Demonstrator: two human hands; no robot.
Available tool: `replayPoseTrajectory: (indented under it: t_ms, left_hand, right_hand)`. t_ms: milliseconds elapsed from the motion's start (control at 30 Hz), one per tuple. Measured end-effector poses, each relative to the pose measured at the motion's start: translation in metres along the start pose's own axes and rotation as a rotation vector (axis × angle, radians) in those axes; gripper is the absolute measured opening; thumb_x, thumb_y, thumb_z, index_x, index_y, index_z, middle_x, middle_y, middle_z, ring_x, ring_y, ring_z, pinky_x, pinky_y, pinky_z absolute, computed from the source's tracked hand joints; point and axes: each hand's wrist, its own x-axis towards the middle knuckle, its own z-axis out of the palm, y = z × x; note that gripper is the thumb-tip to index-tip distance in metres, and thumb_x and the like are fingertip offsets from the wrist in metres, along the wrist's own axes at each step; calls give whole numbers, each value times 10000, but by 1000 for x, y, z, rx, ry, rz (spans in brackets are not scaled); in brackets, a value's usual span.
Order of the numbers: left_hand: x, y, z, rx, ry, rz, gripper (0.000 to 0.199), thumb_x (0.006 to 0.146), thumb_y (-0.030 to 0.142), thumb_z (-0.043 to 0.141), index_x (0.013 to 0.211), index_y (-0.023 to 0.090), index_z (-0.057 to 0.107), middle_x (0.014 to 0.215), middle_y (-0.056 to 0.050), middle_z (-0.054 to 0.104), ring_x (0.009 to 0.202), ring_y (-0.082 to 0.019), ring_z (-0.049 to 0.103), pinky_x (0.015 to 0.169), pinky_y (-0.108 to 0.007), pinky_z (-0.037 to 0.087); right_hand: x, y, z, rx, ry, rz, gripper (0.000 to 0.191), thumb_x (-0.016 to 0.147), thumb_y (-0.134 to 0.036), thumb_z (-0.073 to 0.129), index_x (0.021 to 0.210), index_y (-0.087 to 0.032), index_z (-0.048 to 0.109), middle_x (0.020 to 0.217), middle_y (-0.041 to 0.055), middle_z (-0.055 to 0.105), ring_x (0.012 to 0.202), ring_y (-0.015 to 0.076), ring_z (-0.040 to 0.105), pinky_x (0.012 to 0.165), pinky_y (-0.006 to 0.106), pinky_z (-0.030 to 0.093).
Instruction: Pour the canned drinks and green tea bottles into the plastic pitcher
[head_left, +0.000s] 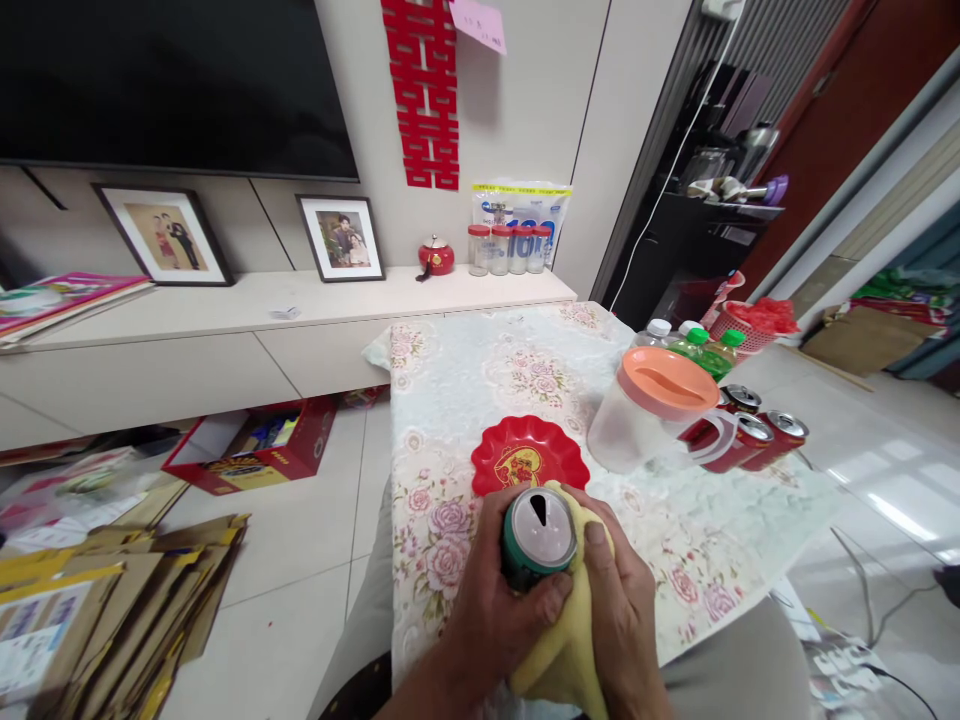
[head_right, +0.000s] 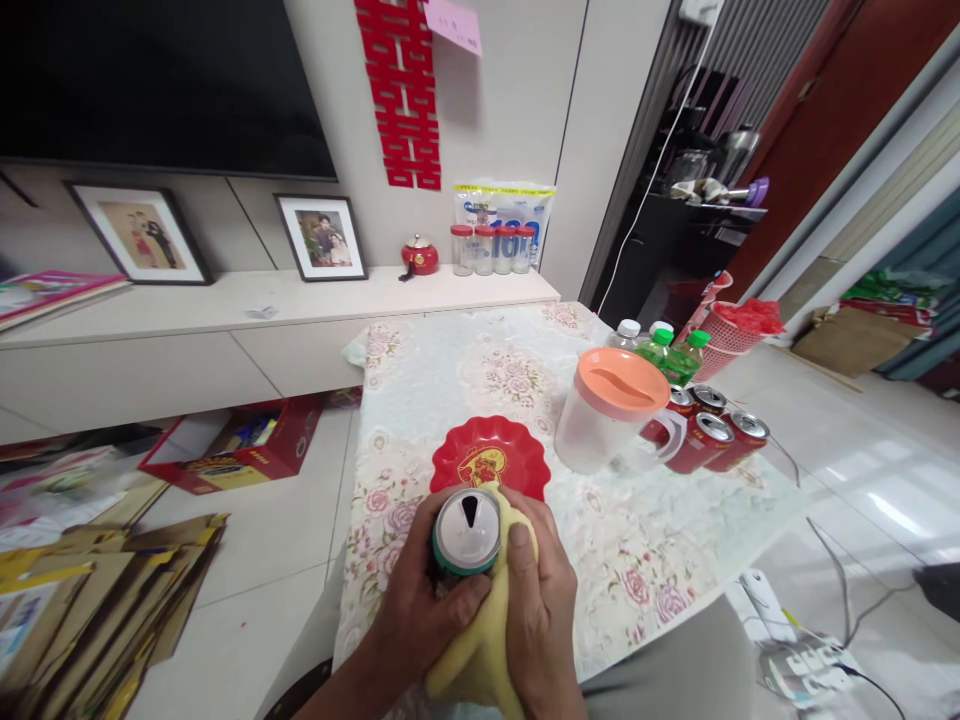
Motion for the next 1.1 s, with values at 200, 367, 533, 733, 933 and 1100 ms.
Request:
replayPoseTrajectory:
  t_ms: [200,367,533,733,933,1100]
  left_hand:
    - [7,10,-4,106,55,92,487,748,217,747,1225,250,651,1135,-51,678,1050,-258,664,936,-406,579]
    - [6,8,-6,163,41,65,591,711,166,706,1293,247,642,1171,-69,692,1097,-287,680,983,-451,575]
    - [2,6,-7,36,2,52,763,689,152,740,1415,285,548,1272,-70,696,1136,-288,701,991,-431,596]
    - [3,12,-8,-52,-124,85,560,764,182,745,1295,312,624,1179,-27,720,1053,-235,695,943,-355,574]
    - [1,3,-5,-104,-66,21,641,725,375,912,1286,295,612,1205,-33,680,1084,-244,661,974,-365,555]
    - [2,-1,-3,-79,8,112,588,700,365,940,1204,312,640,1095,13,682,959,-187,666,860,-293,568]
  right_hand:
    - [-8,14,-1,-38,-63,10,494,1044,-609,506,1193,-220,771,1233,88,731,1086,190,709,929,279,589]
    - [-15,17,-12,-82,-101,-4,440,1046,-570,529,1219,-241,764,1240,79,724,1077,188,700,948,281,578]
    - [-13,0,-23,-111,-54,-122,434,1044,-531,532,1269,-234,756,1317,100,692,1208,243,665,1020,355,567]
    - [14,-16,-25,8,-201,-95,446,1016,-574,561,1123,-214,801,1199,99,729,1108,229,699,946,317,584]
    - [14,-4,-14,66,-206,16,478,1032,-597,535,1129,-195,774,1195,101,732,1046,203,716,906,279,579]
    - [1,11,-3,110,-179,98,520,1043,-621,493,1171,-192,760,1224,105,731,1093,223,708,948,320,588]
